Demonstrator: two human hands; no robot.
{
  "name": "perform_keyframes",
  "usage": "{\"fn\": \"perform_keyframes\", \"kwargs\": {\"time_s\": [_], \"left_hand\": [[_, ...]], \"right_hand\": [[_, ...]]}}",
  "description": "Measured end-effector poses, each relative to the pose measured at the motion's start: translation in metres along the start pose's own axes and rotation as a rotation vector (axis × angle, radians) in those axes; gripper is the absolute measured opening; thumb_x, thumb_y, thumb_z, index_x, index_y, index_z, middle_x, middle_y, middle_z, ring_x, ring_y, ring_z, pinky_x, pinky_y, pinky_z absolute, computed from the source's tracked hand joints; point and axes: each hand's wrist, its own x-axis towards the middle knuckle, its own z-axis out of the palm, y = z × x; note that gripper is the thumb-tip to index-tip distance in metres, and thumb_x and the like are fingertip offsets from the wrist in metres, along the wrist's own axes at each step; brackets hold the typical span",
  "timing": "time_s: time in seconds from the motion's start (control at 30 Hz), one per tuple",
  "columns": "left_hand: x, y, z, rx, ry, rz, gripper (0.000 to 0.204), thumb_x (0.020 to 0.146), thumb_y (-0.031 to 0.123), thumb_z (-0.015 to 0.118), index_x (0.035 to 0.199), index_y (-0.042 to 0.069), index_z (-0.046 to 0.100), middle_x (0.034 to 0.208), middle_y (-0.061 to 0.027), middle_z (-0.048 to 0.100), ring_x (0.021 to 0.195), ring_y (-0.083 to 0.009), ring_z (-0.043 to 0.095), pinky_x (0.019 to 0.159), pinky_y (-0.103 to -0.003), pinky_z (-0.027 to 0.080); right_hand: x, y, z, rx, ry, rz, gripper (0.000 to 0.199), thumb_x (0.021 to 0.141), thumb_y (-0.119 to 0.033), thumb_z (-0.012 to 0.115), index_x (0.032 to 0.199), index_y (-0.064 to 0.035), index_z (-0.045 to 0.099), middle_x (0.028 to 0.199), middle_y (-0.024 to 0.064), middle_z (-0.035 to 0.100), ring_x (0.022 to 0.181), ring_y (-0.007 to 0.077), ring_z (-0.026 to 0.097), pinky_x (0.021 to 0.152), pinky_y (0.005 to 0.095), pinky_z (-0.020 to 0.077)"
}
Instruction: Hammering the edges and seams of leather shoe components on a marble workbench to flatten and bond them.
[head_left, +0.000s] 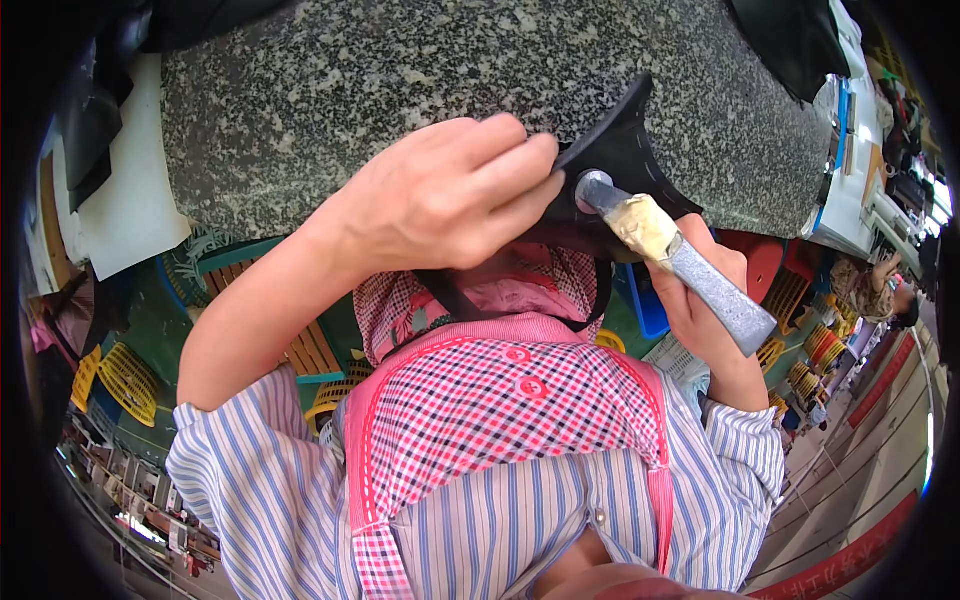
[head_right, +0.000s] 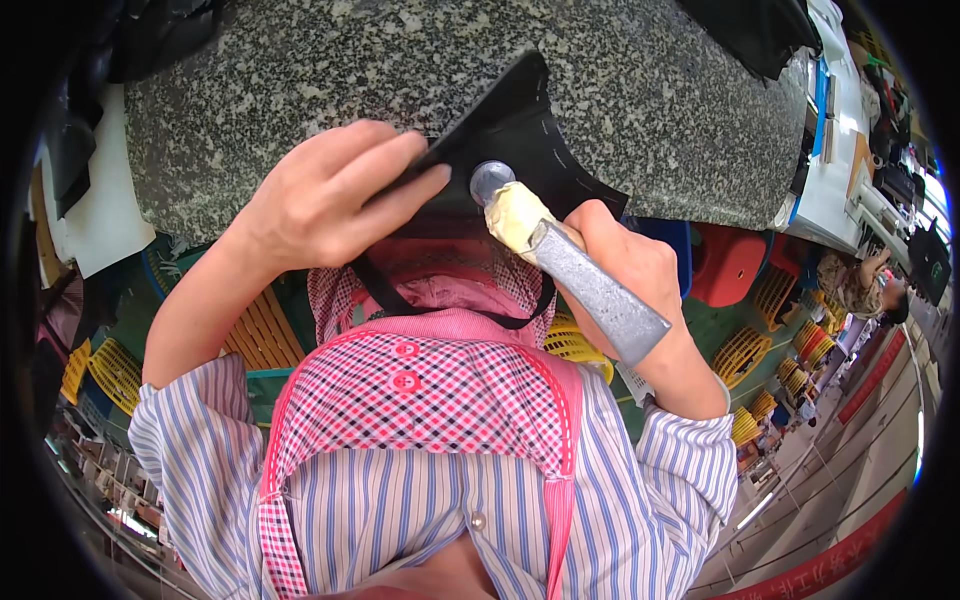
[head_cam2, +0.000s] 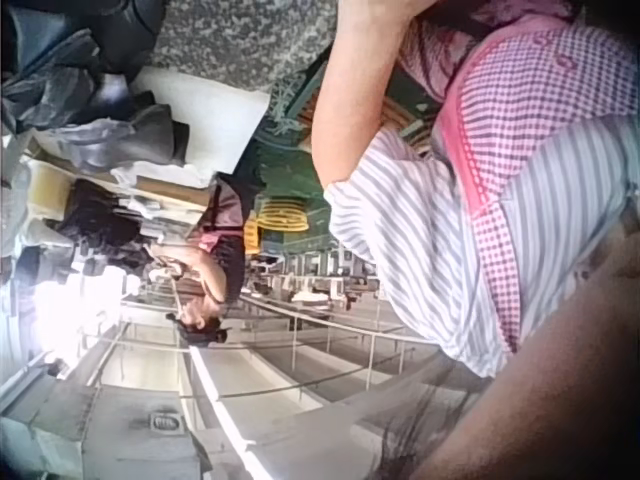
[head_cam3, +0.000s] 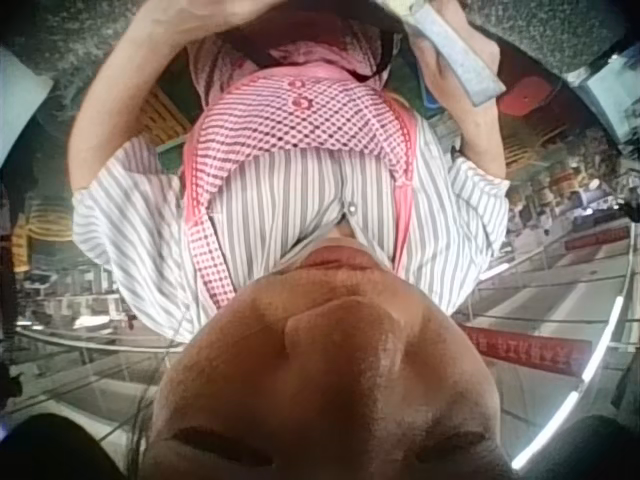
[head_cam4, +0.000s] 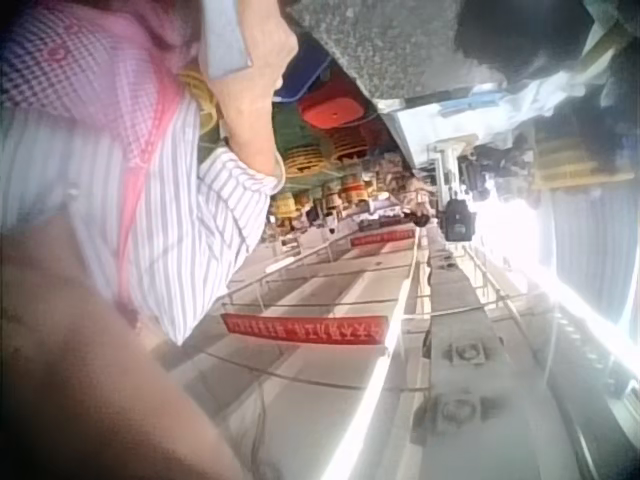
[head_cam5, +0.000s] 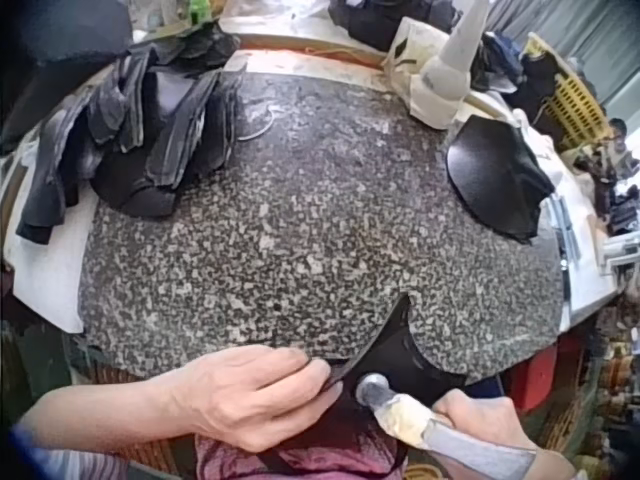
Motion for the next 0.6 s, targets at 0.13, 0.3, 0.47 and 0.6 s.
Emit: {"fn": "perform_keyframes", "kwargs": {"time_s": [0.13, 0.3, 0.47, 0.6], "left_hand": [[-0.014, 0.006, 0.003, 0.151, 0.009, 0.043, 0.033, 0.055, 0.010, 0.061, 0.086, 0.000, 0.065, 0.086, -0.0119, 0.056, 0.077, -0.0235, 0.058, 0.060, -0.031, 0.051], [-0.005, 0.009, 0.002, 0.075, -0.035, -0.084, 0.029, 0.059, 0.003, 0.063, 0.088, -0.001, 0.064, 0.084, -0.0123, 0.056, 0.074, -0.0231, 0.057, 0.059, -0.031, 0.049], [-0.001, 0.008, 0.002, 0.006, 0.016, -0.318, 0.023, 0.064, 0.005, 0.059, 0.086, -0.002, 0.060, 0.073, -0.0092, 0.047, 0.071, -0.0229, 0.051, 0.061, -0.030, 0.047], [0.002, 0.011, 0.005, -0.010, 0.021, -0.361, 0.021, 0.064, 0.005, 0.059, 0.085, -0.001, 0.060, 0.074, -0.0096, 0.048, 0.073, -0.0236, 0.052, 0.063, -0.031, 0.047]], "right_hand": [[-0.001, 0.001, 0.003, 0.039, 0.026, 0.001, 0.018, 0.073, -0.007, 0.065, 0.083, -0.0046, 0.049, 0.065, 0.0138, 0.054, 0.056, 0.0300, 0.059, 0.048, 0.0336, 0.0442], [-0.004, 0.002, 0.003, 0.059, 0.046, 0.007, 0.018, 0.073, -0.005, 0.065, 0.084, -0.0042, 0.050, 0.065, 0.0135, 0.055, 0.056, 0.0299, 0.059, 0.049, 0.0333, 0.0443], [0.010, -0.011, -0.018, 0.056, 0.170, 0.013, 0.011, 0.084, -0.004, 0.056, 0.092, 0.0024, 0.057, 0.070, 0.0074, 0.058, 0.059, 0.0103, 0.053, 0.053, 0.0245, 0.0414], [0.021, -0.013, 0.000, 0.055, 0.467, -0.226, 0.019, 0.075, -0.013, 0.068, 0.086, -0.0039, 0.055, 0.068, 0.0105, 0.061, 0.058, 0.0182, 0.063, 0.054, 0.0278, 0.0484]]}}
